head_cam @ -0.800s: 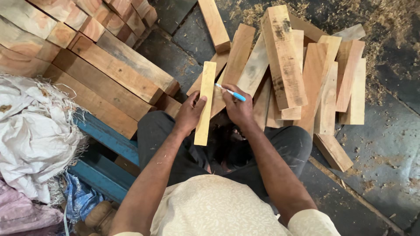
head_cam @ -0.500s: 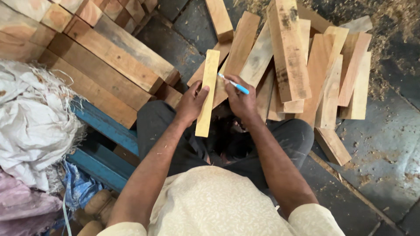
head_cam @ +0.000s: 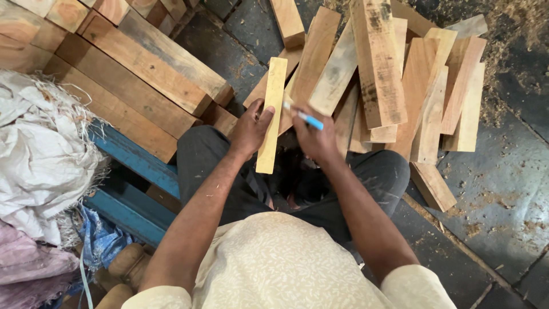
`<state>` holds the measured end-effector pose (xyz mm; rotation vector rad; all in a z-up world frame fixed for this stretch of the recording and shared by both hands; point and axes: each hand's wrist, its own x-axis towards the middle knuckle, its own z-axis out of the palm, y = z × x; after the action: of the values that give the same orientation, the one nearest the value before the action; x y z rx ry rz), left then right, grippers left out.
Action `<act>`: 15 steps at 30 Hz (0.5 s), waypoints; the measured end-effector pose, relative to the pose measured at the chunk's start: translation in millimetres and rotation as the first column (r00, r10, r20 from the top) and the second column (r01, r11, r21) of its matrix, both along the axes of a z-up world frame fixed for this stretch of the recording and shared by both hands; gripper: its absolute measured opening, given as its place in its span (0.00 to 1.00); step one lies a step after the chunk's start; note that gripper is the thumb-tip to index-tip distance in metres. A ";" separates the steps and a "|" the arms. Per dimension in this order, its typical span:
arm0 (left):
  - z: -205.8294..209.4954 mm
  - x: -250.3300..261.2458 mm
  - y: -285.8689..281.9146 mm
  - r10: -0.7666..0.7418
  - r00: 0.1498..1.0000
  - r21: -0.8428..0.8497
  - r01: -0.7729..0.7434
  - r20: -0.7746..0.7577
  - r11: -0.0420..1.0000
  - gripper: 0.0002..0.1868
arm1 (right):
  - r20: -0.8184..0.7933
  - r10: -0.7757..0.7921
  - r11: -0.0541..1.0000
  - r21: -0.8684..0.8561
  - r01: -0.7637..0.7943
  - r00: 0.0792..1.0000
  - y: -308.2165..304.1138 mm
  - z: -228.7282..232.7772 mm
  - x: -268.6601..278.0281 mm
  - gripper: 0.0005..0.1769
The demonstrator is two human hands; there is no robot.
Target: The person sits cross-legged on the floor and repeatedly picks up rectangular wooden planks from a pile. Using a blue marker, they draw lines on the surface of each plank before placing it onto a stack. The person handles the planks one at a time, marking them and stacking them in an organized manner.
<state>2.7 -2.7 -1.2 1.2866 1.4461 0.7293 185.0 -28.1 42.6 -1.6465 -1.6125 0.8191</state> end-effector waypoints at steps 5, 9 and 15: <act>-1.0 -0.1 -0.9 0.021 0.998 -0.021 -0.022 -0.058 1.000 0.29 | -0.017 0.267 0.952 -0.153 -0.267 0.964 -55.5 11.7 4.5 0.10; -3.8 -1.9 -1.3 0.013 0.996 0.046 -0.008 -0.093 0.999 0.28 | -0.151 0.075 0.983 -0.153 -0.098 0.986 -42.5 -3.7 5.9 0.11; -2.4 1.6 -2.2 0.025 0.996 -0.001 -0.025 -0.084 1.000 0.26 | -0.083 -0.164 0.959 -0.248 0.140 0.983 49.6 -27.9 8.0 0.15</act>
<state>4.3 -4.9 -3.6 1.3132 1.5324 0.6970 193.0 21.4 14.6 -1.8390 -1.3380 1.0342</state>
